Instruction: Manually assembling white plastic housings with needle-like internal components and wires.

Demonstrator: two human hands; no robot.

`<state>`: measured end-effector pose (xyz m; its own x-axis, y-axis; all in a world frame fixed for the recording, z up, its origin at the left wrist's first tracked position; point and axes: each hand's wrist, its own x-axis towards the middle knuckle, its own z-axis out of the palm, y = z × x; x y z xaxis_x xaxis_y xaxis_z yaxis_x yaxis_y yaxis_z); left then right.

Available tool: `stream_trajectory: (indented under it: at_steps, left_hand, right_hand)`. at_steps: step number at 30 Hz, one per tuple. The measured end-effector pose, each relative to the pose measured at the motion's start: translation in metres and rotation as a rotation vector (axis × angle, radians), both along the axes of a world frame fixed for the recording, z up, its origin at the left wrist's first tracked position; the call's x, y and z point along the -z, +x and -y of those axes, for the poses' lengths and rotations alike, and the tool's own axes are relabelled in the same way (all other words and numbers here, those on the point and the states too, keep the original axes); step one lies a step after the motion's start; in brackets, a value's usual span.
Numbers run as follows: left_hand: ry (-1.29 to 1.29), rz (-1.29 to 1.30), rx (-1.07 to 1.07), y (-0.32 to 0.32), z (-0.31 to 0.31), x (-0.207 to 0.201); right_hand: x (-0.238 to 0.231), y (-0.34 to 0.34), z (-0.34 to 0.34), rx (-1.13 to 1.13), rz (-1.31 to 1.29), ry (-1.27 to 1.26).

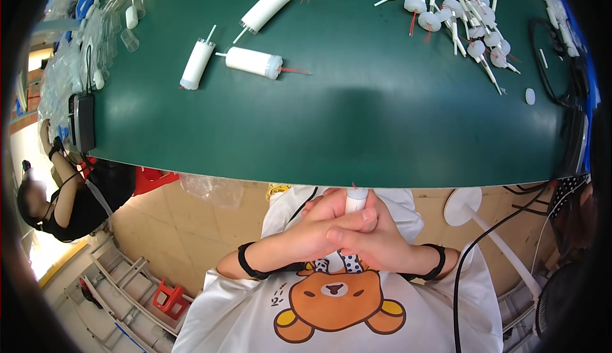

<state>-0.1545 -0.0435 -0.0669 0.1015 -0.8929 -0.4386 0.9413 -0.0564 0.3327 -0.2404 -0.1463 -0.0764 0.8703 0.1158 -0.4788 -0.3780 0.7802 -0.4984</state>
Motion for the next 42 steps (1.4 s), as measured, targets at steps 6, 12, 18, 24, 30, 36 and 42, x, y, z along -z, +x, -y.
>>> stream_trajectory:
  at_steps: [6,12,18,24,30,36,42]
  left_hand:
    - [0.037,-0.097,0.104,0.016,0.007,-0.014]
    - [-0.017,-0.118,0.185,0.023,0.004,-0.011]
    - [0.107,-0.377,0.154,0.031,0.01,-0.026]
    - [0.165,-0.358,0.147,0.034,0.014,-0.035]
    - [0.115,-0.22,-0.013,0.005,0.018,-0.026]
    - [0.153,-0.06,-0.217,-0.014,0.028,-0.028]
    - [-0.074,-0.122,-0.056,0.002,0.006,-0.005]
  right_hand:
    - [-0.015,0.012,0.015,-0.169,-0.139,0.034]
    - [-0.025,0.018,0.019,-0.101,-0.146,0.132]
    - [-0.02,0.013,0.026,-0.255,-0.215,0.186]
    - [-0.016,0.009,0.026,-0.239,-0.257,0.32]
    - [-0.021,0.023,0.046,-0.345,-0.247,0.212]
    - [-0.031,0.036,0.062,-0.383,-0.239,0.245]
    - [-0.038,0.032,0.043,-0.272,-0.245,0.101]
